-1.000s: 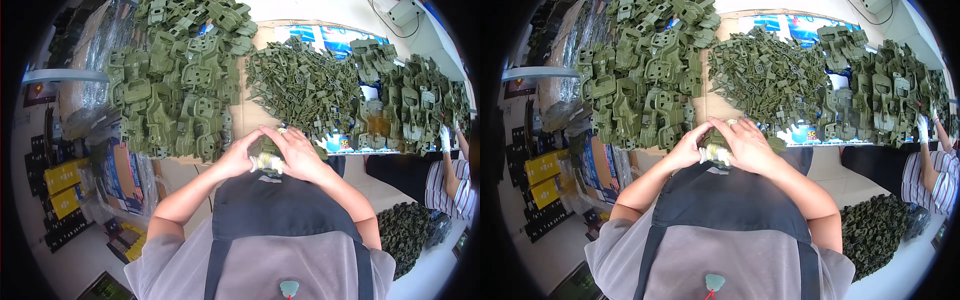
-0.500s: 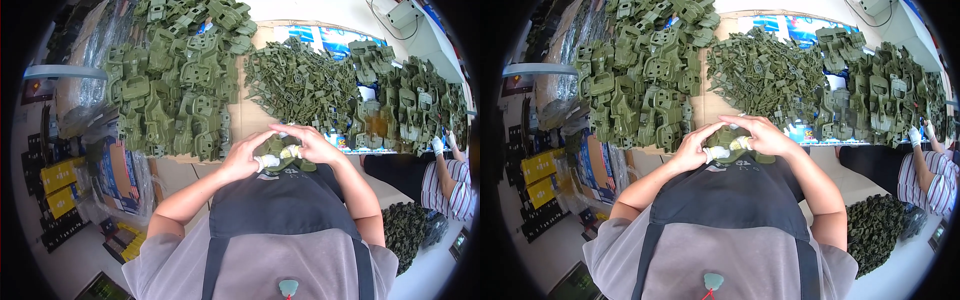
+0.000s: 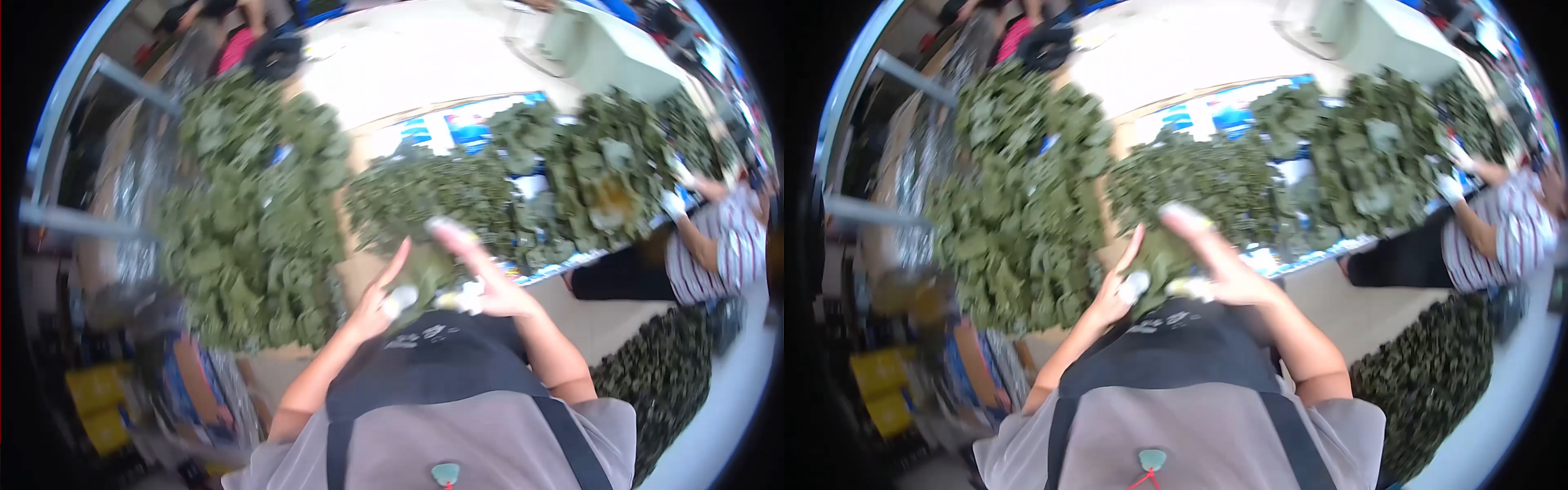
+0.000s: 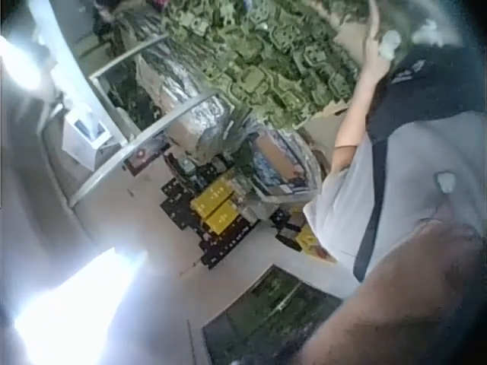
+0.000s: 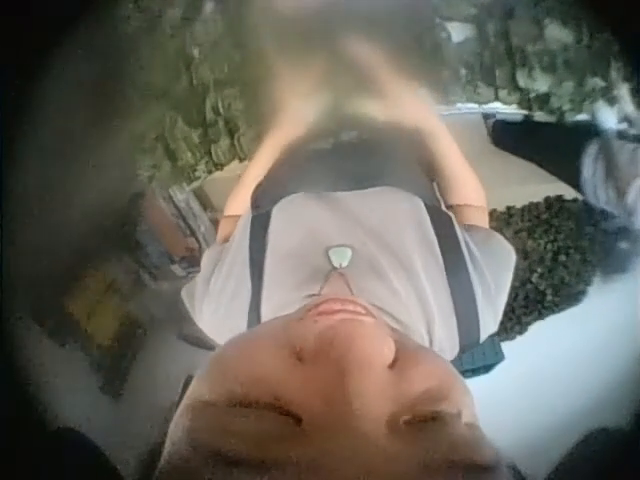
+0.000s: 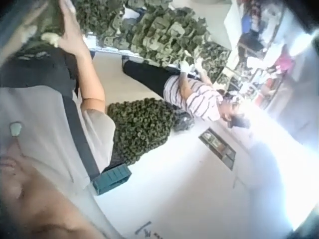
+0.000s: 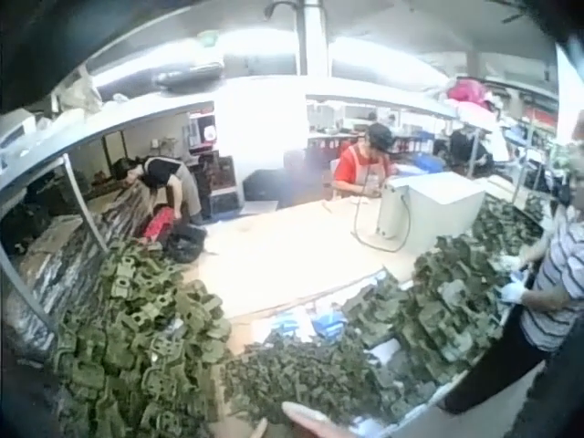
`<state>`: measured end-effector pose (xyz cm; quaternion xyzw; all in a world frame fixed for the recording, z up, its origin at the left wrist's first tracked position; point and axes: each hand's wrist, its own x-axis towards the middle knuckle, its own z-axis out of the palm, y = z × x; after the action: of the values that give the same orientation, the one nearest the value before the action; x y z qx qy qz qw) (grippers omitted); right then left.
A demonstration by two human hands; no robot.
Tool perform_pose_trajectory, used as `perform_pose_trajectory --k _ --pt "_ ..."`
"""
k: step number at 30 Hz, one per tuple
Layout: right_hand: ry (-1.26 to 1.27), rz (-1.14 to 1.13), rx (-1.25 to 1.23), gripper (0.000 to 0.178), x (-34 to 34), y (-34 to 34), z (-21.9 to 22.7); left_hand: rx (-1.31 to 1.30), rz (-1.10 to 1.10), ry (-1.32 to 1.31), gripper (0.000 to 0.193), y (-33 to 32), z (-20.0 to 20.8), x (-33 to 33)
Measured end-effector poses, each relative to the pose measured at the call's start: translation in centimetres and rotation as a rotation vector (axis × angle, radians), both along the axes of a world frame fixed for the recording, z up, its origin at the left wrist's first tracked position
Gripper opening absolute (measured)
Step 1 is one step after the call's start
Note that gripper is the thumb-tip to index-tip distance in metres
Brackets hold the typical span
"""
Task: The person assembles small green plastic toy components by hand at a workbench.
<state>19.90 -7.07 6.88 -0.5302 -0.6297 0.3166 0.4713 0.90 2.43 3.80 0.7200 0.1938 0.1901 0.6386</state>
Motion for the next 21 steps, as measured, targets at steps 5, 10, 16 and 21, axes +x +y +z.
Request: perform_pose_trajectory --k 5,10,16,21 --pt "-0.075 0.198 -0.245 0.076 0.3 -0.8 0.1 0.105 -0.182 0.266 0.072 -0.1 -0.7 -1.5" --pt "0.199 -0.165 -0.059 0.068 1.5 -2.6 -0.9 0.032 0.062 0.095 0.125 1.9 1.0 -2.1" --pt "0.516 -0.133 -0.157 0.069 2.1 -3.8 -1.9 -0.237 0.223 -0.256 0.129 0.5 1.0 -1.7" --pt "0.617 -0.147 -0.159 0.064 1.3 -4.0 -2.7 -0.026 0.208 -0.022 0.107 1.1 -1.4 -3.2"
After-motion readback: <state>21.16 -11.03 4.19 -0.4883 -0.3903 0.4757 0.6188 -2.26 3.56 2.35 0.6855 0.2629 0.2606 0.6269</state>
